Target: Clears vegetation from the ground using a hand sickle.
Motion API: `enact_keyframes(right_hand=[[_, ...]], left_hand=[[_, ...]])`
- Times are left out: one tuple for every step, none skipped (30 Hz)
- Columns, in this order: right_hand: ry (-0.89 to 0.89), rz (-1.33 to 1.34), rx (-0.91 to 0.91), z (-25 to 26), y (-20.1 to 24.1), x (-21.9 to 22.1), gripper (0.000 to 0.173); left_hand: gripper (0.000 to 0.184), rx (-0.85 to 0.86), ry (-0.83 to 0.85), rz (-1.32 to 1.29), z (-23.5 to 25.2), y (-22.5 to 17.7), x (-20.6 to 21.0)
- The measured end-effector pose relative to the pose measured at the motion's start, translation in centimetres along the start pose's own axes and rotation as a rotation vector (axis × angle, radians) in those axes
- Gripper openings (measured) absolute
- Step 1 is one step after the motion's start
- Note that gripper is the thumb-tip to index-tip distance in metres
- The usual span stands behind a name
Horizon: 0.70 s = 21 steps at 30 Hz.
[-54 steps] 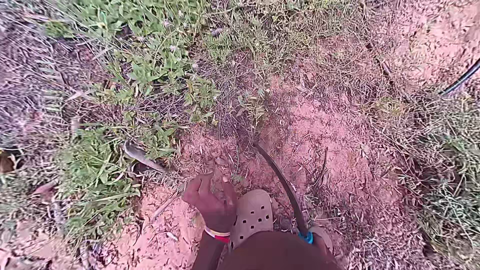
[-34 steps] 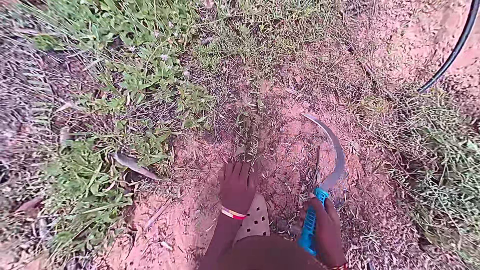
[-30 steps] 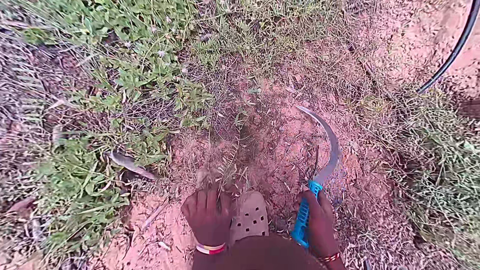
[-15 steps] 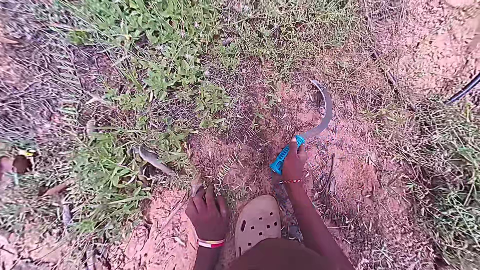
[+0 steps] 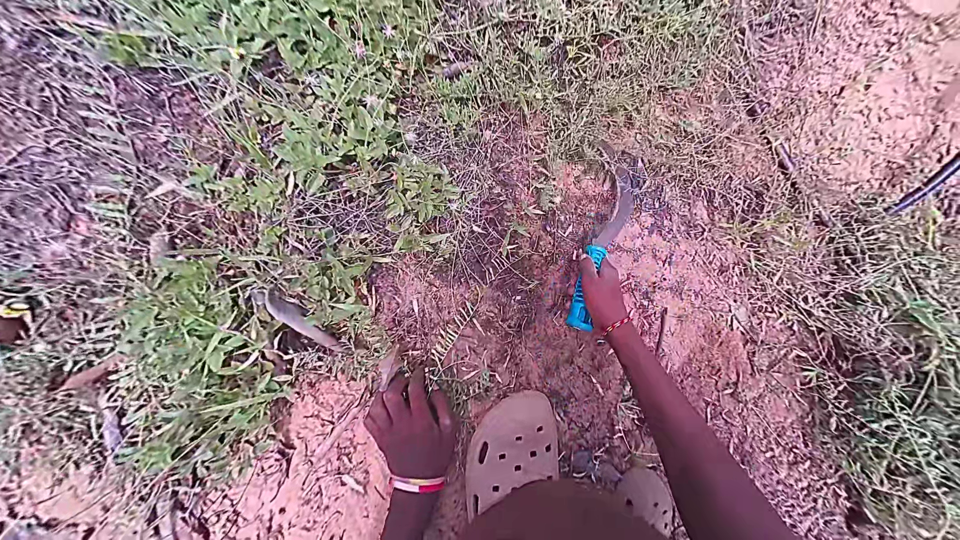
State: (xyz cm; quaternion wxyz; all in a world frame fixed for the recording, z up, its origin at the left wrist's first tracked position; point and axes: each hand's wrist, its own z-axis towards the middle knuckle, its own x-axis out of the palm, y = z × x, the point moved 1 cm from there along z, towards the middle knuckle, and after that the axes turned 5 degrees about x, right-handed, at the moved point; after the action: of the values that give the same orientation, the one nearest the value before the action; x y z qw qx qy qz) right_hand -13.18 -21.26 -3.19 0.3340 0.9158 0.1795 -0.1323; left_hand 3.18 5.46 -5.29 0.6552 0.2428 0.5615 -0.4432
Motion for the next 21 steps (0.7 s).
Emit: enact_keyframes(right_hand=[[0.007, -0.053, -0.016, 0.8, 0.4, -0.1, 0.034], [0.021, -0.106, -0.031, 1.9, 1.2, -0.2, 0.037], [0.030, -0.152, -0.044, 2.9, 2.3, -0.4, 0.039], [0.041, -0.183, -0.051, 3.8, 3.5, -0.3, 0.041], [0.055, -0.198, -0.052, 4.2, 4.3, 0.3, 0.042], [0.061, -0.218, -0.051, 3.9, 4.2, 0.9, 0.043], [0.051, -0.242, -0.058, 3.0, 3.4, 1.4, 0.042], [0.047, -0.251, -0.063, 1.6, 2.1, 1.8, 0.040], [0.048, -0.271, -0.071, -0.2, 0.2, 1.9, 0.039], [0.040, -0.273, -0.074, -2.5, -2.3, 1.8, 0.040], [0.017, -0.257, -0.073, -4.7, -5.0, 1.5, 0.041], [-0.014, -0.232, -0.088, -6.4, -7.0, 1.4, 0.041], [-0.038, -0.223, -0.096, -7.6, -8.5, 1.4, 0.040], [-0.043, -0.223, -0.082, -8.2, -9.2, 1.4, 0.039], [-0.045, -0.233, -0.068, -8.3, -9.2, 1.2, 0.040], [-0.053, -0.258, -0.060, -8.0, -8.6, 0.8, 0.040], [-0.064, -0.279, -0.069, -7.7, -8.1, 0.5, 0.040], [-0.075, -0.320, -0.084, -7.7, -7.9, 0.5, 0.041], [-0.090, -0.368, -0.102, -7.9, -8.3, 0.5, 0.043], [-0.107, -0.411, -0.113, -8.4, -8.7, 0.3, 0.046], [-0.132, -0.448, -0.135, -8.9, -9.1, 0.1, 0.049]], left_hand=[[0.042, 0.001, 0.005, 0.004, -0.1, 0.0, 0.0], [0.043, 0.003, 0.011, 0.007, -0.2, 0.1, 0.0], [0.043, 0.005, 0.017, 0.002, -0.2, 0.0, -0.1], [0.043, 0.008, 0.012, -0.001, 0.1, 0.0, -0.1], [0.044, 0.008, 0.006, 0.001, 0.3, 0.0, -0.1], [0.045, 0.006, 0.006, 0.001, 0.2, 0.1, -0.3], [0.045, 0.001, 0.009, 0.000, 0.1, 0.0, -0.4], [0.045, 0.000, 0.012, -0.001, 0.2, 0.0, -0.3], [0.045, 0.002, 0.012, -0.008, 0.4, -0.1, -0.3], [0.045, 0.007, 0.008, -0.015, 0.5, -0.1, -0.2], [0.045, 0.009, 0.010, -0.017, 0.4, -0.2, -0.2], [0.045, 0.004, 0.011, -0.010, 0.4, -0.1, -0.1], [0.044, -0.007, 0.020, -0.003, 0.1, 0.0, -0.3], [0.044, -0.012, 0.028, -0.001, -0.2, 0.2, -0.6], [0.044, -0.012, 0.032, -0.010, -0.1, 0.2, -0.6], [0.044, -0.011, 0.029, -0.030, 0.2, -0.2, -0.3], [0.045, -0.009, 0.017, -0.043, 0.6, -0.3, -0.1], [0.045, -0.013, 0.001, -0.045, 0.6, -0.2, 0.0], [0.045, -0.025, -0.021, -0.047, 0.1, 0.0, 0.0], [0.045, -0.032, -0.063, -0.058, -0.4, 0.2, -0.1], [0.045, -0.031, -0.131, -0.081, -0.5, 0.3, 0.1]])
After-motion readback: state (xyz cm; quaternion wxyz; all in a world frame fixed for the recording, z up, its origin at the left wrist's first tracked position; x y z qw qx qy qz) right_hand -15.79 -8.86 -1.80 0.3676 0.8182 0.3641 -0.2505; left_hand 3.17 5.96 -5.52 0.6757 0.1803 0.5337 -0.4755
